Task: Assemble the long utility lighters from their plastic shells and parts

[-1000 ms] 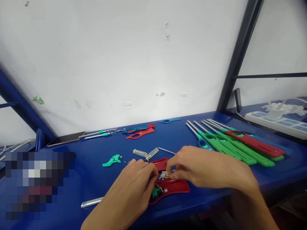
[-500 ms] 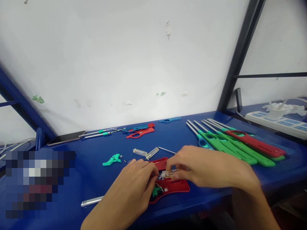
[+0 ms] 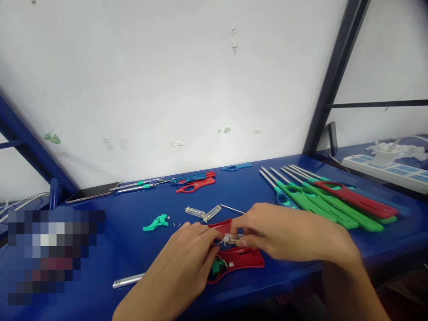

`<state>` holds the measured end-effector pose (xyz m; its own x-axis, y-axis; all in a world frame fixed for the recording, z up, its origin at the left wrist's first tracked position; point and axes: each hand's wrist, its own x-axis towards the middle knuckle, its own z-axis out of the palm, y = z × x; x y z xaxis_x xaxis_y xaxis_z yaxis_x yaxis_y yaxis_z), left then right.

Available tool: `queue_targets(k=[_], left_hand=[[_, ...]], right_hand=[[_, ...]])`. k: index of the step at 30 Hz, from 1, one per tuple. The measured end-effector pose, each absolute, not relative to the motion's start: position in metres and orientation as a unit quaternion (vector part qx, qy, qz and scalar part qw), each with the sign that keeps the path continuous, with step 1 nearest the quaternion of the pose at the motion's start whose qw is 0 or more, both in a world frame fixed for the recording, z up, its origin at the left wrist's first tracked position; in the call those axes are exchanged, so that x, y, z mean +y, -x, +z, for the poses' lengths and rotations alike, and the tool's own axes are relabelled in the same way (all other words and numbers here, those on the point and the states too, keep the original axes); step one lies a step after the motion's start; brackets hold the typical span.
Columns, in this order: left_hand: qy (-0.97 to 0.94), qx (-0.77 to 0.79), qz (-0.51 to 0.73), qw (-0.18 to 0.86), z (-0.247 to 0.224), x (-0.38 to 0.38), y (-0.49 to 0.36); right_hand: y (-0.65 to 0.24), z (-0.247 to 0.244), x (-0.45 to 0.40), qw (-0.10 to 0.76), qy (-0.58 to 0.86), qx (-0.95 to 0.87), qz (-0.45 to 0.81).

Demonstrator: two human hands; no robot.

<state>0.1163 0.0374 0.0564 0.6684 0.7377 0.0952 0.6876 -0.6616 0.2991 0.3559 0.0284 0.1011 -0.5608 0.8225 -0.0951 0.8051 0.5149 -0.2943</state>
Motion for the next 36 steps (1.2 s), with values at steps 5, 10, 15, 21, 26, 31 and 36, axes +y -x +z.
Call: queue_targets(k=[5,10,15,21,26,31,36], left_hand=[[-0.905,0.396,0.101,0.118,0.0557,0.0364,-0.1156],[-0.907,0.392,0.101,0.113,0.0545,0.0357,-0.1144],[-0.907,0.392,0.101,0.112,0.0533,0.0366,-0.1143],[-0.908,0.39,0.095,0.116,0.0523,0.0376,-0.1147],[-0.905,0.396,0.094,0.124,0.0535,0.0368,-0.1142],[-0.902,0.402,0.095,0.129,0.0537,0.0377,-0.1141],[-0.901,0.402,0.095,0.135,0.0545,0.0364,-0.1141]], right_hand=[[-0.3553,0.1021,0.0291,0.024,0.456,-0.876,0.157],[-0.355,0.1021,0.029,0.024,0.452,-0.876,0.164],[-0.3561,0.1,0.0318,0.027,0.454,-0.874,0.173],[-0.3558,0.1003,0.0327,0.027,0.463,-0.865,0.191],[-0.3552,0.1012,0.0306,0.043,0.467,-0.863,0.189],[-0.3564,0.0977,0.0309,0.064,0.466,-0.868,0.158],[-0.3563,0.0951,0.0314,0.071,0.459,-0.876,0.13]])
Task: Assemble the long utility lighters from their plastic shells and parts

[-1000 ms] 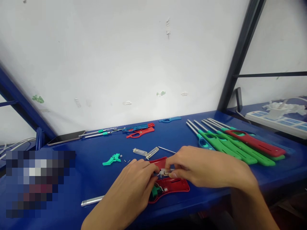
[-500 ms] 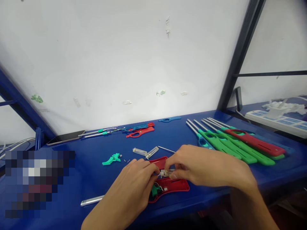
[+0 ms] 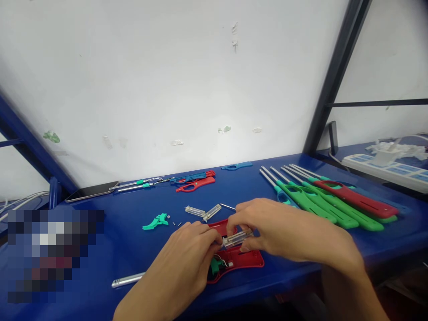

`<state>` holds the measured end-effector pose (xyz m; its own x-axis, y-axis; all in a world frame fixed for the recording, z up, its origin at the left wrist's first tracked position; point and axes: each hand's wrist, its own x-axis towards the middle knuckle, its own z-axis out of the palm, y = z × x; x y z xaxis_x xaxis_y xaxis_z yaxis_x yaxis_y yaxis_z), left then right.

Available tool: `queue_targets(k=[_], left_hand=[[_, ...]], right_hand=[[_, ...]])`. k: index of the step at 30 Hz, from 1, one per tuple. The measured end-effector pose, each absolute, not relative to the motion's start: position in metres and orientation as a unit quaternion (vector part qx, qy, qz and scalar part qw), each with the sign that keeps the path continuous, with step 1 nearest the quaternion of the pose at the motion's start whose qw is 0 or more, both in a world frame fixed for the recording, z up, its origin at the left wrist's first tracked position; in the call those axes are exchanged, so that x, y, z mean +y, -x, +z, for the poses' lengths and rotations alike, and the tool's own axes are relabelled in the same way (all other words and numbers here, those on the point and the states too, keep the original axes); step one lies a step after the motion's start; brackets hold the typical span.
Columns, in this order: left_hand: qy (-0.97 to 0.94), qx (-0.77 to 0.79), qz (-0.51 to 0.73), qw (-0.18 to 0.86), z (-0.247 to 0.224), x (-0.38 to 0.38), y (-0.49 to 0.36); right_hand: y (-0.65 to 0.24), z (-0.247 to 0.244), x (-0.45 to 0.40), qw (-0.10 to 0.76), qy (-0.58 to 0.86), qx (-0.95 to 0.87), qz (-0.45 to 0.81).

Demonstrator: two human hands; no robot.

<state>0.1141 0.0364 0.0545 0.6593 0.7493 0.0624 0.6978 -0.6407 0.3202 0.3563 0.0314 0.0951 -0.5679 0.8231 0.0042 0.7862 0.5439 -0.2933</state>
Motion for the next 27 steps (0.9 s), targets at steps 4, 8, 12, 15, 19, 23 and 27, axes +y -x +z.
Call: queue_targets(k=[4,8,12,15,19,23,27], left_hand=[[-0.901,0.4,0.1,0.137,0.0546,0.0363,-0.1147],[-0.905,0.392,0.1,0.128,0.0536,0.0358,-0.1136],[-0.91,0.385,0.1,0.12,0.0533,0.0357,-0.1124],[-0.909,0.388,0.099,0.12,0.0526,0.0371,-0.1124],[-0.906,0.392,0.097,0.127,0.0494,0.0397,-0.1112],[-0.904,0.395,0.102,0.126,0.0489,0.0402,-0.1101],[-0.906,0.39,0.093,0.134,0.0548,0.0385,-0.1121]], right_hand=[[-0.355,0.0954,0.032,0.07,0.46,-0.875,0.134],[-0.3549,0.0957,0.0314,0.072,0.461,-0.874,0.138],[-0.3542,0.0966,0.0309,0.074,0.455,-0.877,0.136],[-0.3534,0.0972,0.0312,0.077,0.454,-0.878,0.134],[-0.3554,0.0962,0.0331,0.086,0.449,-0.879,0.133],[-0.3593,0.0944,0.0356,0.086,0.451,-0.878,0.139],[-0.3602,0.0951,0.0361,0.088,0.448,-0.877,0.149]])
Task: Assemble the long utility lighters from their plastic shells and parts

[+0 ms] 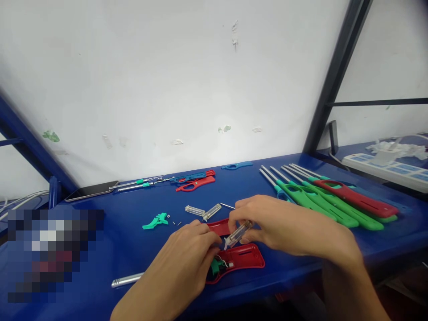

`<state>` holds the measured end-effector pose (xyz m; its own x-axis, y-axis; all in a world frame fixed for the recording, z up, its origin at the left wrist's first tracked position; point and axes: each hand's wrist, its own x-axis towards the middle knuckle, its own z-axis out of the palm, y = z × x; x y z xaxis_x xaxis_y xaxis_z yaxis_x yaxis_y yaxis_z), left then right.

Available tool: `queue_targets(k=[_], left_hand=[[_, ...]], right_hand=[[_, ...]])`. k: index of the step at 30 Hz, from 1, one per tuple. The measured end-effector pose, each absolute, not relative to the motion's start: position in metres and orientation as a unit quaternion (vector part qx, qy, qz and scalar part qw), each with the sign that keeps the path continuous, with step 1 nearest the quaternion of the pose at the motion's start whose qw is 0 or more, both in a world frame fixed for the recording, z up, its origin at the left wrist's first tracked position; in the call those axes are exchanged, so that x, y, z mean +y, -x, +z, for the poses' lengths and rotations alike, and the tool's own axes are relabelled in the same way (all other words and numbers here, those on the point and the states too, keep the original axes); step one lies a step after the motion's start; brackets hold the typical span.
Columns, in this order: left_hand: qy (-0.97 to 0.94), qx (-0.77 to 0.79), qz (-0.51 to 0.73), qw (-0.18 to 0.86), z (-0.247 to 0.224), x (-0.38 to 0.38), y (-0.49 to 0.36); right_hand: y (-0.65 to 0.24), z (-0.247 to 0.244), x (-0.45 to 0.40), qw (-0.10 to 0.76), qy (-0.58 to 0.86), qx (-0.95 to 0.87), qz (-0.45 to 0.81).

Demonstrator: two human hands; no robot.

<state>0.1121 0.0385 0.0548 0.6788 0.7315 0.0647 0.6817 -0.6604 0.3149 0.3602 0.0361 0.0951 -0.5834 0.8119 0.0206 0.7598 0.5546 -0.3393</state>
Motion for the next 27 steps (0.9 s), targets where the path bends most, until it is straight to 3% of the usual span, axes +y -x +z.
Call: queue_targets(k=[27], left_hand=[[-0.904,0.397,0.098,0.12,0.0617,0.0365,-0.1181]], right_hand=[[-0.3585,0.0977,0.0363,0.097,0.457,-0.867,0.175]])
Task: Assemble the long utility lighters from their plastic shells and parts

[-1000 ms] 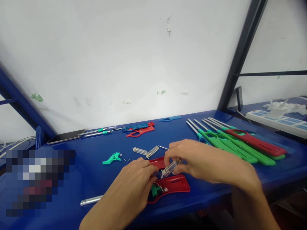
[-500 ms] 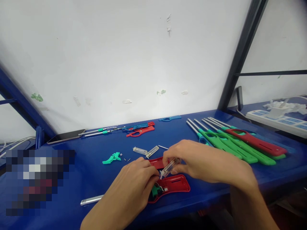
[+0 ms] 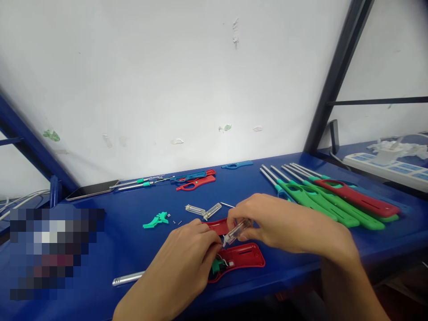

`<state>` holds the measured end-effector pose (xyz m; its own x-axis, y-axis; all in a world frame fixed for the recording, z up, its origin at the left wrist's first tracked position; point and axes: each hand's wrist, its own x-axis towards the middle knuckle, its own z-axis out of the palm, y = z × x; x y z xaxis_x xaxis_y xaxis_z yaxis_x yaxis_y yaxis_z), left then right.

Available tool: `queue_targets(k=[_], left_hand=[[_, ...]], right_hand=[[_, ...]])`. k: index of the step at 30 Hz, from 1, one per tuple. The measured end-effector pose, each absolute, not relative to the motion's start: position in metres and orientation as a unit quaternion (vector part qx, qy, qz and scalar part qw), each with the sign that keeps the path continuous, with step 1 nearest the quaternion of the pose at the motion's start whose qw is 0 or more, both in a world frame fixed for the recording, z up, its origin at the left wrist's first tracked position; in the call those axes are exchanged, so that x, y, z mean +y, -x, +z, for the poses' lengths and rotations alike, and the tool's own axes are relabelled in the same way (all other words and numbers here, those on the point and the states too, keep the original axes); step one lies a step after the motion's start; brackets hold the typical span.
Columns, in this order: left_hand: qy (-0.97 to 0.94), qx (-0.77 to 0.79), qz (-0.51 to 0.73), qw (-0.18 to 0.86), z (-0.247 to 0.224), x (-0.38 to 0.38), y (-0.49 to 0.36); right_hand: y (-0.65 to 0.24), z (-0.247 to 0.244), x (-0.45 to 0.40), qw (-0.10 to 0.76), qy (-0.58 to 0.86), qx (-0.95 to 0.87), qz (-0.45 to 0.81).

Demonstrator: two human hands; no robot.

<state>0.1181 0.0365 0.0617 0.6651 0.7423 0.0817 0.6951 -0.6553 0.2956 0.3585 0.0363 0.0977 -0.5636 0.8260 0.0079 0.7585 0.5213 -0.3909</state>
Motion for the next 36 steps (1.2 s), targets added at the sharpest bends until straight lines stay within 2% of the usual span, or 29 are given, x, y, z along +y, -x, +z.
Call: queue_targets(k=[36], left_hand=[[-0.904,0.404,0.085,0.107,0.0627,0.0345,-0.1213]], right_hand=[[-0.3589,0.0987,0.0347,0.087,0.463,-0.866,0.168]])
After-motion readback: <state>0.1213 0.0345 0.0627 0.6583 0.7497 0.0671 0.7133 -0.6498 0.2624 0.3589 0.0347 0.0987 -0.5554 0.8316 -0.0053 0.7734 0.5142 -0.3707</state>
